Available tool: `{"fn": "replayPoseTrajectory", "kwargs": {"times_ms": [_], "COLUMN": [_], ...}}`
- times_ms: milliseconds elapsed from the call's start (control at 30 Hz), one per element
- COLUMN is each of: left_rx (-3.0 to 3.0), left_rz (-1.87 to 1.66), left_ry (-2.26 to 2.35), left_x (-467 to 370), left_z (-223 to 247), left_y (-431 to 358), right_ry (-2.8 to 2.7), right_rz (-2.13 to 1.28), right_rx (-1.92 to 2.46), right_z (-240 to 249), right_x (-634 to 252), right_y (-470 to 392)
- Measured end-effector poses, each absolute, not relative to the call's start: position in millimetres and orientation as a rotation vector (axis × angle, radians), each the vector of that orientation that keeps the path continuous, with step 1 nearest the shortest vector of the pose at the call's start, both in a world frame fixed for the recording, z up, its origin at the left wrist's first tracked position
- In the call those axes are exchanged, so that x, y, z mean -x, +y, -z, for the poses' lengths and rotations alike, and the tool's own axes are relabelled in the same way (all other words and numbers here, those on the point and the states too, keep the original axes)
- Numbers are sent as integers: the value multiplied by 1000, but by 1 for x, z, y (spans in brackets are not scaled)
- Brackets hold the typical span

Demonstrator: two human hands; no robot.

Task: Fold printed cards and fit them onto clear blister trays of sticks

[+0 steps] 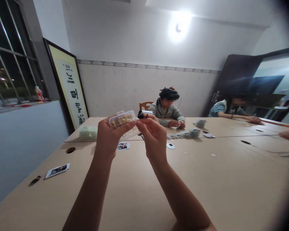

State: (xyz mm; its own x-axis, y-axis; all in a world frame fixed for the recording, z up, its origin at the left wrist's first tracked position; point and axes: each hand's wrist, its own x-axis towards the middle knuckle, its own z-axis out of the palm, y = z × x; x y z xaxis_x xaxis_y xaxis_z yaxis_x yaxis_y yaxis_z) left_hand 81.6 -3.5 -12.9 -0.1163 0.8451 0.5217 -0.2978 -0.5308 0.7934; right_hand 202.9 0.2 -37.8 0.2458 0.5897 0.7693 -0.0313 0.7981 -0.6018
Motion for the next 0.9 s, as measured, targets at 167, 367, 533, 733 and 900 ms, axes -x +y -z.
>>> {"fn": "replayPoseTrajectory", "kwargs": {"times_ms": [167,367,533,733,900], "left_rx": [-1312,-1185,-1152,-1227,-1226], "left_rz": [-1745,-1774,-1756,-1623,-1563], "left_ry": [617,597,591,599,592], "left_x": [-81,-84,-88,-82,-77], "left_z": [13,13,10,10,10], "left_y": [-3,-3,-6,-5,-2], "right_ry": [-1289,-1300,-1291,-1241,-1227], "right_rz": [-380,-360,-360,-269,-209], "right_rx": [565,603,630,666,692], "right_z": [38,36,36,35,34], "right_x": [-203,-201,-198,-197,-199], "right_y": [-1,-5,-8,-12,-11]}}
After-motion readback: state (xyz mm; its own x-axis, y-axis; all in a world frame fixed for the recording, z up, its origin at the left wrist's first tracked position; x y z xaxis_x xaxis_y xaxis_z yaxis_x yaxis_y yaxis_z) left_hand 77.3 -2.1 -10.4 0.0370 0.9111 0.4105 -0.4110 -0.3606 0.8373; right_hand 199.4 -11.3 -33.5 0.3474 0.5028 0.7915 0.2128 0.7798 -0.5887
